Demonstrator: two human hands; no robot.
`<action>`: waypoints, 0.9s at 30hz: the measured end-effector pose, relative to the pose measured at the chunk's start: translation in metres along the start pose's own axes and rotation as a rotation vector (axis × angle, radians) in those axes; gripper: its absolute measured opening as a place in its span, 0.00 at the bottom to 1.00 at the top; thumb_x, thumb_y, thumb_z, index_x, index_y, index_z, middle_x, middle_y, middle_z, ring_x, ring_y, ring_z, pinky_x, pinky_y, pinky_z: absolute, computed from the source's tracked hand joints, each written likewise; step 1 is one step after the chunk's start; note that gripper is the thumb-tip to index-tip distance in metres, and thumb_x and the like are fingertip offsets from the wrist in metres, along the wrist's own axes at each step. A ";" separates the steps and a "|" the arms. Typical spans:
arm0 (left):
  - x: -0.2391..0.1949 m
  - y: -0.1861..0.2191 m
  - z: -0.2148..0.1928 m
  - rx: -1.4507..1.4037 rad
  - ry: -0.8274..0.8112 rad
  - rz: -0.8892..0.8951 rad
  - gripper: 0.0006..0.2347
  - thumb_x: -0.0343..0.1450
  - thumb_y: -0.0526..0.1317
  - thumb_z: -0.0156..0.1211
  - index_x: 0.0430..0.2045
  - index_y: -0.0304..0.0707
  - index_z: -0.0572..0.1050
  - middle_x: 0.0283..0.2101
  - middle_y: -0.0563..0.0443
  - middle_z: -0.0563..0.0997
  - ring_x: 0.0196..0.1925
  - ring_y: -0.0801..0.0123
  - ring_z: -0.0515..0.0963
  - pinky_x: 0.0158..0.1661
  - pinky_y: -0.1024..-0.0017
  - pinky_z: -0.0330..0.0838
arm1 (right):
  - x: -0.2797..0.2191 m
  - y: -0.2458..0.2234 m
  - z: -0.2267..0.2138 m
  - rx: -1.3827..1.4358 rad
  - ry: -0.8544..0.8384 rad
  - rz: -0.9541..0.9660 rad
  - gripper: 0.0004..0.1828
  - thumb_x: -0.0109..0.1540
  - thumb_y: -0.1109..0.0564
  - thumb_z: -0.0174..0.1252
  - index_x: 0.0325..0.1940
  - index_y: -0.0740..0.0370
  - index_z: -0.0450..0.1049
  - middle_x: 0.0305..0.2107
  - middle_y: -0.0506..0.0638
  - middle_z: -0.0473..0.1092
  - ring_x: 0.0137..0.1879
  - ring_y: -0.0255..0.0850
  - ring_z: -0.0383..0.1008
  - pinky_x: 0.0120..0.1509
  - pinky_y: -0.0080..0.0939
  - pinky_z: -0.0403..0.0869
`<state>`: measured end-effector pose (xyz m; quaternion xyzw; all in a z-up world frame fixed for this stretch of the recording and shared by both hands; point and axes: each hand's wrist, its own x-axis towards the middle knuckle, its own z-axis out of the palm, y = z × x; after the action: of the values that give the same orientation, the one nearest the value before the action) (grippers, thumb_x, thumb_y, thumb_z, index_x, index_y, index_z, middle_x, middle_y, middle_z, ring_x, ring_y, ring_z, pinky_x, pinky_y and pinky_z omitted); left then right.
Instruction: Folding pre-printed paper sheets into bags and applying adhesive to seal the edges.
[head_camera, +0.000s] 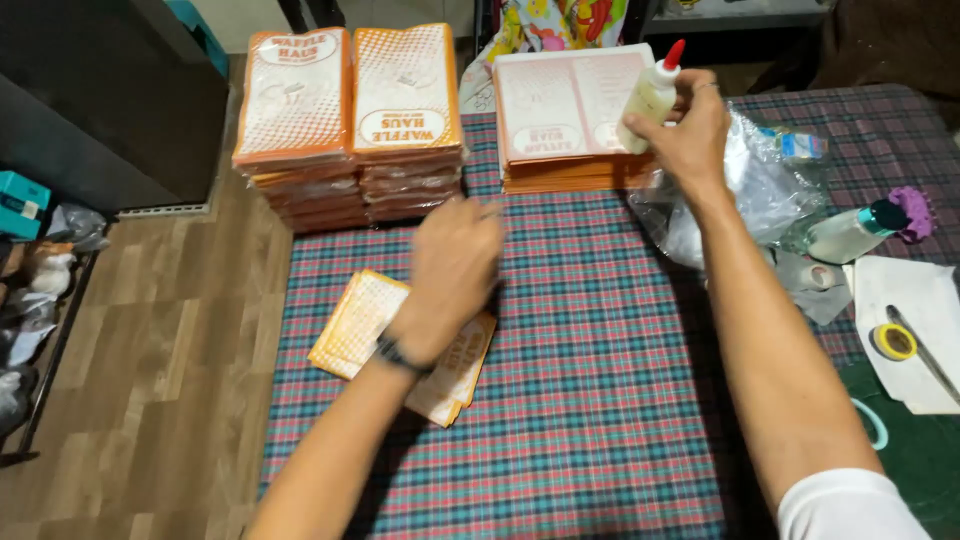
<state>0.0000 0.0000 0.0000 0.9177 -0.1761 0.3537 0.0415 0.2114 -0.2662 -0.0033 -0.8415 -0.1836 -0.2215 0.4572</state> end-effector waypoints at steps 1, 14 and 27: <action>0.019 0.004 0.020 0.000 0.005 0.003 0.09 0.60 0.24 0.56 0.17 0.43 0.68 0.24 0.46 0.71 0.31 0.49 0.73 0.32 0.57 0.68 | 0.003 0.007 0.002 -0.002 0.005 -0.003 0.32 0.55 0.61 0.78 0.55 0.66 0.66 0.47 0.59 0.75 0.48 0.46 0.79 0.47 0.37 0.79; 0.129 0.016 0.237 -0.050 -0.111 0.026 0.10 0.65 0.46 0.72 0.28 0.41 0.81 0.32 0.51 0.79 0.40 0.57 0.79 0.45 0.59 0.70 | -0.037 -0.030 -0.061 -0.090 -0.016 -0.070 0.22 0.59 0.60 0.75 0.53 0.67 0.76 0.38 0.59 0.76 0.40 0.48 0.76 0.41 0.47 0.75; 0.140 -0.006 0.218 -0.259 -0.209 0.065 0.08 0.67 0.35 0.70 0.19 0.32 0.79 0.27 0.45 0.74 0.30 0.46 0.78 0.22 0.51 0.72 | -0.209 -0.018 -0.125 -0.327 -0.056 0.359 0.26 0.57 0.50 0.72 0.56 0.62 0.77 0.36 0.51 0.78 0.40 0.37 0.77 0.48 0.40 0.74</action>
<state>0.2367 -0.0796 -0.0697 0.9304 -0.2529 0.2319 0.1292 0.0023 -0.3852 -0.0435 -0.9293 -0.0055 -0.1400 0.3418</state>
